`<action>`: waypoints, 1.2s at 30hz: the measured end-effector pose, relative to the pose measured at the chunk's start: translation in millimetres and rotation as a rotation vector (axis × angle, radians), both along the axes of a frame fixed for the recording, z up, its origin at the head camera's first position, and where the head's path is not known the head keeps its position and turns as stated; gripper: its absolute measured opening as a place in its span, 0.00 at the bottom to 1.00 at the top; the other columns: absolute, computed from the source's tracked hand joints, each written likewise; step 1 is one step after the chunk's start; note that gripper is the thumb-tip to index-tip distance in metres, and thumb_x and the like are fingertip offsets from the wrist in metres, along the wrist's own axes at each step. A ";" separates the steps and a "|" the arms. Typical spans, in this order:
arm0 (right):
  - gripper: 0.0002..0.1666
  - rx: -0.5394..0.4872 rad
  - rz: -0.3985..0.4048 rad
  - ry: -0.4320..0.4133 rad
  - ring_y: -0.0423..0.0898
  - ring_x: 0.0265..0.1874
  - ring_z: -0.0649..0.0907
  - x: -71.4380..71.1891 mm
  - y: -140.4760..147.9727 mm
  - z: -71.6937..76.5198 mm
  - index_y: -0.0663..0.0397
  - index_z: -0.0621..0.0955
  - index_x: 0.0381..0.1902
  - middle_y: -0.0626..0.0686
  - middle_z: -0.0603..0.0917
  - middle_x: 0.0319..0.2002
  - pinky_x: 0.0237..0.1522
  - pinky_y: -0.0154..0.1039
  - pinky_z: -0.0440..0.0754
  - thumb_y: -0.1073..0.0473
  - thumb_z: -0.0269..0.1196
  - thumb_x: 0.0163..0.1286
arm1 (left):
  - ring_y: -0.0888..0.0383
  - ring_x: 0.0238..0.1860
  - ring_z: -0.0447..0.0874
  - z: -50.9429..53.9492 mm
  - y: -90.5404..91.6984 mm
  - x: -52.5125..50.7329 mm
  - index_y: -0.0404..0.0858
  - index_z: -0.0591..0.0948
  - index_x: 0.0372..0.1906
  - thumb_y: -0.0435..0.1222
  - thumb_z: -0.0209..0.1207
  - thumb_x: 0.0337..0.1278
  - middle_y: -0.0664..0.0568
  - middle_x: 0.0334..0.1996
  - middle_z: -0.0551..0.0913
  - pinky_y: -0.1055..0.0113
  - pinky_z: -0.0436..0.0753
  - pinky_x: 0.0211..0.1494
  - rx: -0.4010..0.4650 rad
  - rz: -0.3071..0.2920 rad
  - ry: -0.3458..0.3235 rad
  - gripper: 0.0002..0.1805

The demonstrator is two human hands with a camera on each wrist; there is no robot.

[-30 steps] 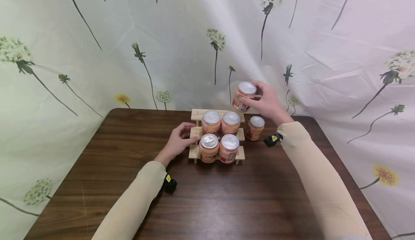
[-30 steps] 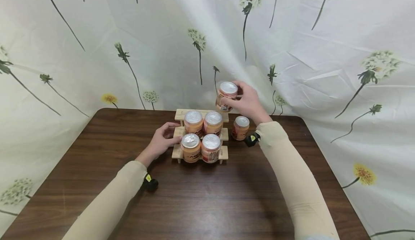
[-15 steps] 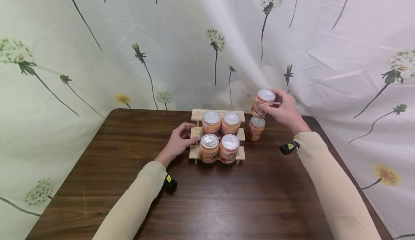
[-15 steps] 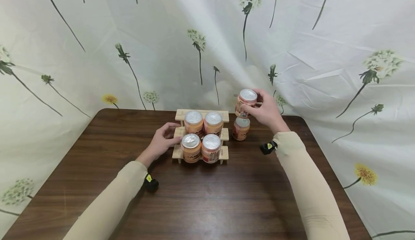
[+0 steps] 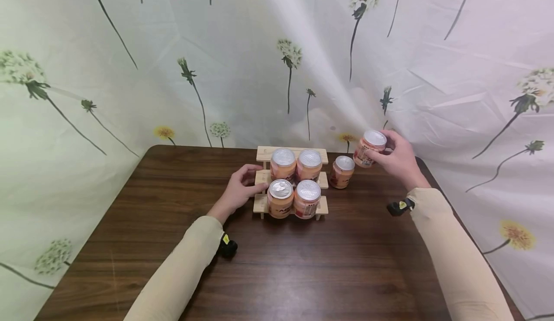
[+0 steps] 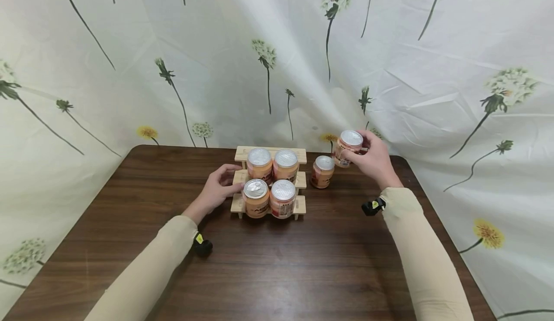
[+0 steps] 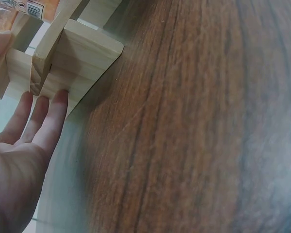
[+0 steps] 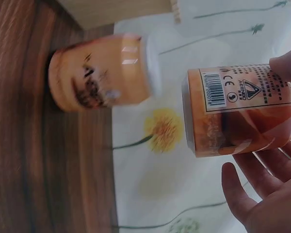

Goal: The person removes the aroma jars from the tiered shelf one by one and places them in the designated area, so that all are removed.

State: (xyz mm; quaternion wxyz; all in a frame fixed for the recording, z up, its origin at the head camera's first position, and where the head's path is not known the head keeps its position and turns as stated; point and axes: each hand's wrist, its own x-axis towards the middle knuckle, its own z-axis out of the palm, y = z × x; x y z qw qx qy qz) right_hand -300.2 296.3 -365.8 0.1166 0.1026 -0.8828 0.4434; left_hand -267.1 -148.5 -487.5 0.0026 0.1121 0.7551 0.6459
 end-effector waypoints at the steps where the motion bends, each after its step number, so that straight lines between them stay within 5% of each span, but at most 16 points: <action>1: 0.41 0.007 -0.008 0.001 0.57 0.61 0.82 0.1 2.8 -2.4 0.64 0.73 0.71 0.64 0.81 0.62 0.53 0.30 0.79 0.54 0.76 0.67 | 0.39 0.62 0.81 0.2 0.3 0.3 0.37 0.77 0.66 0.32 0.72 0.62 0.34 0.61 0.78 0.64 0.85 0.50 0.001 0.000 -0.001 0.28; 8: 0.41 0.036 -0.053 -0.021 0.58 0.60 0.82 0.5 17.7 -19.6 0.67 0.71 0.71 0.68 0.81 0.63 0.50 0.25 0.76 0.54 0.75 0.68 | 0.37 0.63 0.80 0.3 0.3 1.5 0.36 0.76 0.67 0.32 0.72 0.63 0.33 0.63 0.77 0.63 0.85 0.51 -0.004 0.002 -0.002 0.29; 16: 0.38 0.068 -0.034 -0.068 0.64 0.61 0.82 -2.1 24.1 -48.6 0.69 0.72 0.68 0.70 0.80 0.62 0.61 0.55 0.80 0.56 0.74 0.68 | 0.37 0.63 0.80 1.9 1.0 1.5 0.37 0.77 0.66 0.32 0.73 0.62 0.34 0.62 0.78 0.63 0.85 0.51 -0.017 0.011 -0.003 0.28; 22: 0.37 0.087 -0.023 -0.085 0.64 0.57 0.84 -4.3 25.3 -75.5 0.72 0.72 0.66 0.72 0.81 0.60 0.50 0.30 0.80 0.60 0.74 0.67 | 0.37 0.63 0.80 2.4 1.6 2.5 0.36 0.77 0.66 0.32 0.72 0.62 0.33 0.62 0.78 0.64 0.85 0.52 -0.010 0.008 -0.004 0.28; 27: 0.37 0.096 -0.029 -0.098 0.64 0.57 0.85 -7.7 25.6 -88.4 0.73 0.72 0.66 0.72 0.81 0.60 0.50 0.32 0.81 0.62 0.74 0.66 | 0.37 0.62 0.80 3.0 1.7 2.6 0.36 0.77 0.66 0.31 0.72 0.62 0.33 0.62 0.78 0.65 0.85 0.51 0.000 0.003 -0.008 0.29; 32: 0.36 0.078 -0.007 -0.091 0.63 0.56 0.84 -8.6 25.3 -92.0 0.74 0.72 0.66 0.72 0.81 0.59 0.45 0.20 0.76 0.64 0.74 0.65 | 0.38 0.62 0.81 3.2 1.1 2.5 0.36 0.77 0.66 0.31 0.72 0.62 0.34 0.61 0.78 0.65 0.85 0.51 -0.002 0.005 -0.006 0.28; 36: 0.36 0.076 0.006 -0.090 0.64 0.56 0.84 -6.7 24.5 -91.1 0.74 0.72 0.66 0.72 0.80 0.59 0.46 0.20 0.75 0.65 0.73 0.65 | 0.38 0.62 0.81 3.3 1.7 2.9 0.36 0.77 0.66 0.30 0.72 0.62 0.34 0.61 0.78 0.66 0.85 0.51 -0.004 0.009 -0.007 0.28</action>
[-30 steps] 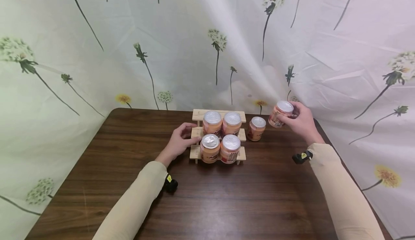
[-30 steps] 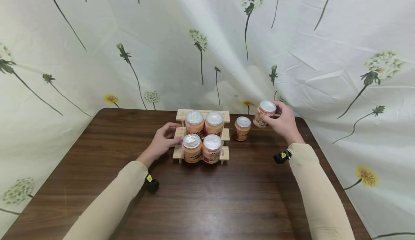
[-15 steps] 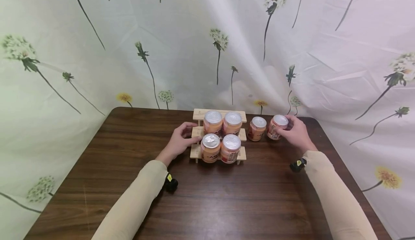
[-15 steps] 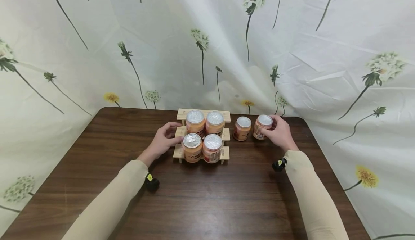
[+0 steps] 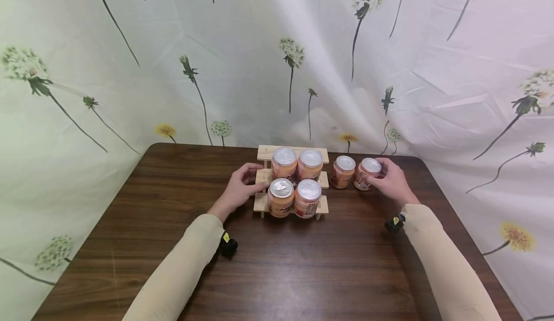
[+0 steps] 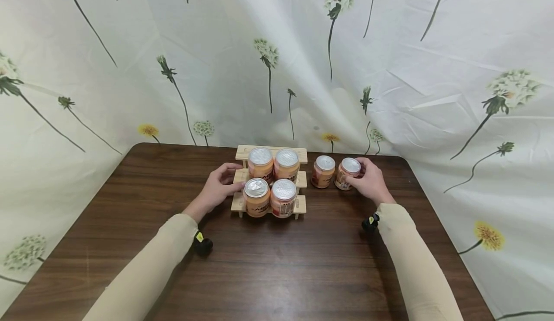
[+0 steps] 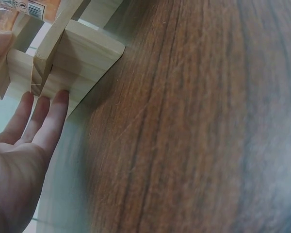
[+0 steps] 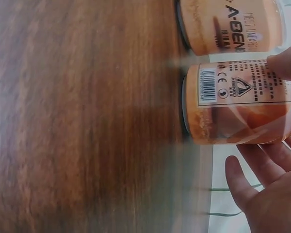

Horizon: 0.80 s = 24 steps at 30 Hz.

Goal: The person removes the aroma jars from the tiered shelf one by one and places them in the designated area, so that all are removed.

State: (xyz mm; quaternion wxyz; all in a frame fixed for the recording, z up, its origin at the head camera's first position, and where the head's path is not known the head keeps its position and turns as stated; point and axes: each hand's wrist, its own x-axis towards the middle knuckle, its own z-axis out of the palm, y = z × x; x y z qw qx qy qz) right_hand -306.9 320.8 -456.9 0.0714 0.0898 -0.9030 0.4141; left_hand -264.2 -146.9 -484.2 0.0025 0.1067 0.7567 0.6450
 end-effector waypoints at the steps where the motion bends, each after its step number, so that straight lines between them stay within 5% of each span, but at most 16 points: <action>1: 0.36 0.005 0.003 -0.003 0.64 0.57 0.83 0.4 -0.3 0.4 0.74 0.71 0.66 0.72 0.80 0.59 0.47 0.22 0.77 0.64 0.73 0.65 | 0.38 0.61 0.81 0.0 0.0 -0.2 0.36 0.77 0.66 0.30 0.72 0.62 0.34 0.61 0.78 0.66 0.85 0.51 0.000 0.001 0.000 0.28; 9: 0.39 0.005 0.001 -0.039 0.66 0.62 0.81 0.7 1.0 -0.2 0.72 0.69 0.67 0.71 0.78 0.63 0.64 0.58 0.80 0.60 0.75 0.66 | 0.38 0.62 0.81 -2.3 -1.2 -1.8 0.36 0.76 0.67 0.31 0.72 0.62 0.33 0.62 0.78 0.66 0.84 0.53 0.006 -0.001 0.007 0.29; 16: 0.47 0.003 0.008 -0.075 0.67 0.64 0.79 1.3 4.6 4.6 0.68 0.66 0.72 0.70 0.76 0.66 0.65 0.62 0.77 0.51 0.76 0.67 | 0.38 0.62 0.81 -0.5 0.0 -1.3 0.36 0.77 0.66 0.31 0.72 0.62 0.34 0.62 0.78 0.65 0.85 0.51 0.008 -0.002 -0.001 0.29; 24: 0.45 -0.050 0.001 0.018 0.66 0.73 0.71 7.1 3.8 31.9 0.65 0.65 0.76 0.69 0.71 0.73 0.71 0.64 0.69 0.48 0.71 0.73 | 0.38 0.62 0.81 -0.4 1.1 -0.6 0.36 0.77 0.66 0.31 0.72 0.62 0.34 0.62 0.78 0.64 0.85 0.52 0.006 -0.004 0.002 0.29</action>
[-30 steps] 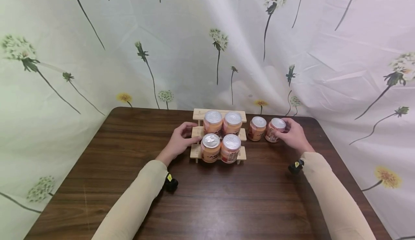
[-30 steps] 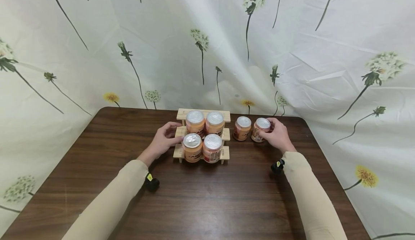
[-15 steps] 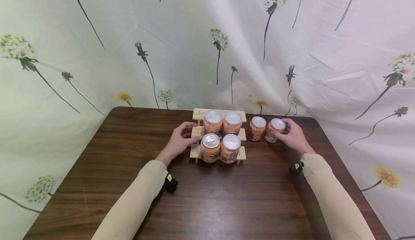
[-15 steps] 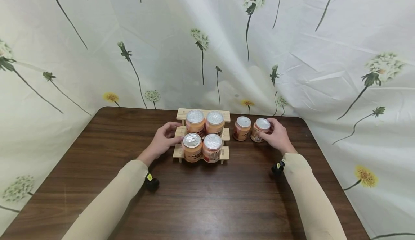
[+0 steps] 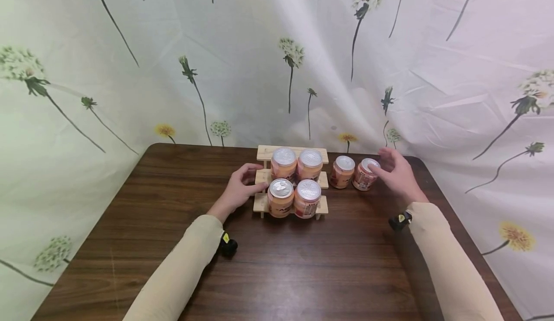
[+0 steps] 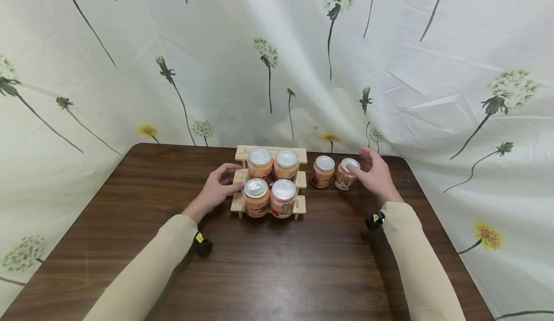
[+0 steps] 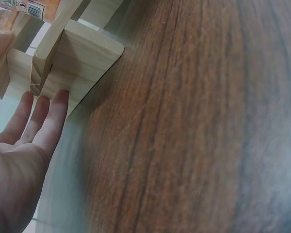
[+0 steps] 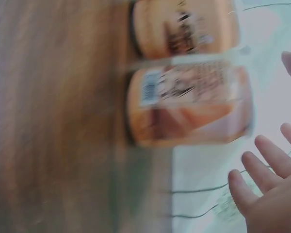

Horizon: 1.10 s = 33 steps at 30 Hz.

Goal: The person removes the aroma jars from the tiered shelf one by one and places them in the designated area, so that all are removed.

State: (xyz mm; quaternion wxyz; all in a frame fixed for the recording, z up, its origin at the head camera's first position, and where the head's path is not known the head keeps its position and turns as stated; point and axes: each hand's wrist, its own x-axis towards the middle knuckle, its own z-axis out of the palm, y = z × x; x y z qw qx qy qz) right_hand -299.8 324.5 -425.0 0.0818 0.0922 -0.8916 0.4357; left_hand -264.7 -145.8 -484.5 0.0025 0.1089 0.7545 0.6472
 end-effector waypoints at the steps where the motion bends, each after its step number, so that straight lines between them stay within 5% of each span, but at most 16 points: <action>1: 0.45 -0.008 0.003 0.021 0.65 0.74 0.70 0.6 -2.3 4.3 0.65 0.66 0.76 0.69 0.71 0.73 0.72 0.64 0.69 0.49 0.71 0.73 | 0.38 0.62 0.81 -0.3 -0.1 -0.1 0.36 0.77 0.66 0.31 0.73 0.62 0.33 0.62 0.78 0.63 0.85 0.52 0.001 0.000 0.000 0.29; 10: 0.38 -0.098 0.160 0.180 0.61 0.73 0.72 9.5 -46.3 35.9 0.64 0.71 0.73 0.64 0.75 0.71 0.70 0.63 0.71 0.63 0.72 0.69 | 0.38 0.61 0.81 -1.6 -0.5 -0.9 0.35 0.77 0.66 0.31 0.72 0.62 0.33 0.62 0.78 0.66 0.85 0.50 0.010 0.004 0.003 0.29; 16: 0.37 -0.048 0.284 0.163 0.57 0.68 0.78 16.5 -82.0 43.3 0.57 0.73 0.72 0.59 0.79 0.68 0.63 0.63 0.77 0.59 0.73 0.69 | 0.38 0.61 0.81 -1.0 -0.5 0.8 0.36 0.77 0.66 0.31 0.72 0.62 0.33 0.62 0.78 0.66 0.84 0.51 0.012 0.004 0.006 0.28; 21: 0.37 -0.005 0.368 0.134 0.55 0.67 0.79 21.5 -105.3 43.4 0.52 0.74 0.73 0.59 0.80 0.68 0.66 0.59 0.77 0.56 0.74 0.69 | 0.38 0.61 0.81 -0.8 -0.5 0.9 0.36 0.77 0.66 0.31 0.72 0.62 0.34 0.61 0.79 0.65 0.84 0.52 0.002 0.005 0.006 0.28; 33: 0.42 0.074 0.451 0.094 0.53 0.58 0.84 19.6 -141.9 40.2 0.50 0.73 0.73 0.54 0.83 0.61 0.52 0.58 0.85 0.47 0.77 0.66 | 0.38 0.61 0.81 -2.4 -1.0 0.8 0.37 0.77 0.66 0.32 0.72 0.63 0.34 0.62 0.78 0.65 0.83 0.53 0.000 0.010 0.002 0.28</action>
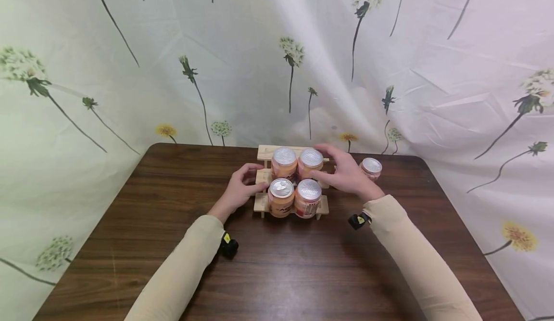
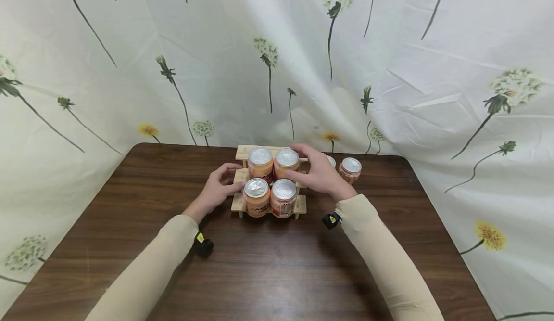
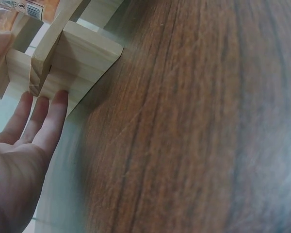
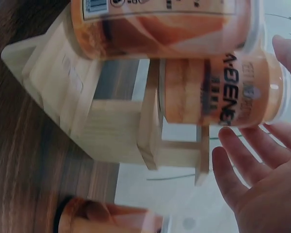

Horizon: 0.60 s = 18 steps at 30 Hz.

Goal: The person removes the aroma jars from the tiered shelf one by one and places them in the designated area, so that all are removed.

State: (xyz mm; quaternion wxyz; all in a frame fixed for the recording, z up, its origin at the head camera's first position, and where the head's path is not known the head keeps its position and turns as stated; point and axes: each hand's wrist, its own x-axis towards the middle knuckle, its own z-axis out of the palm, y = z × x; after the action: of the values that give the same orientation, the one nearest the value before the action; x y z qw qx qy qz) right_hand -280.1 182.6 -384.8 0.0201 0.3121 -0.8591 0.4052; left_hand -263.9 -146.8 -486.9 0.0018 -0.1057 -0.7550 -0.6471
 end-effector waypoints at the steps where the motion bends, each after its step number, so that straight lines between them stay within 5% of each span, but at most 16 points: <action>1: 0.43 0.000 0.001 -0.011 0.53 0.58 0.84 -0.1 -1.9 -0.6 0.50 0.73 0.74 0.54 0.83 0.61 0.52 0.57 0.85 0.46 0.77 0.66 | 0.38 0.61 0.81 0.2 0.0 0.3 0.37 0.77 0.66 0.32 0.72 0.63 0.34 0.62 0.78 0.64 0.83 0.53 0.000 0.000 -0.002 0.28; 9: 0.44 -0.034 -0.015 -0.074 0.53 0.58 0.83 -1.4 -8.5 -5.5 0.46 0.73 0.73 0.52 0.83 0.60 0.55 0.59 0.84 0.44 0.78 0.64 | 0.36 0.63 0.79 3.2 1.2 4.6 0.35 0.76 0.68 0.30 0.72 0.63 0.33 0.63 0.77 0.65 0.83 0.51 0.006 -0.002 -0.012 0.30; 18: 0.40 -0.086 -0.075 -0.038 0.49 0.52 0.85 1.4 -4.8 -7.5 0.46 0.79 0.67 0.50 0.85 0.55 0.54 0.52 0.85 0.44 0.80 0.61 | 0.39 0.61 0.81 1.6 -0.2 1.0 0.37 0.77 0.66 0.32 0.73 0.62 0.35 0.62 0.79 0.65 0.84 0.51 -0.008 0.003 -0.001 0.28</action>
State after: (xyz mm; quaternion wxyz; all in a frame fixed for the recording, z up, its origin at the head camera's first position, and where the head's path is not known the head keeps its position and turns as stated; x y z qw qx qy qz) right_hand -278.7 177.8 -392.3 0.0326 0.2708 -0.8521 0.4467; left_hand -262.9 -147.0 -485.3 0.0019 -0.1041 -0.7577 -0.6443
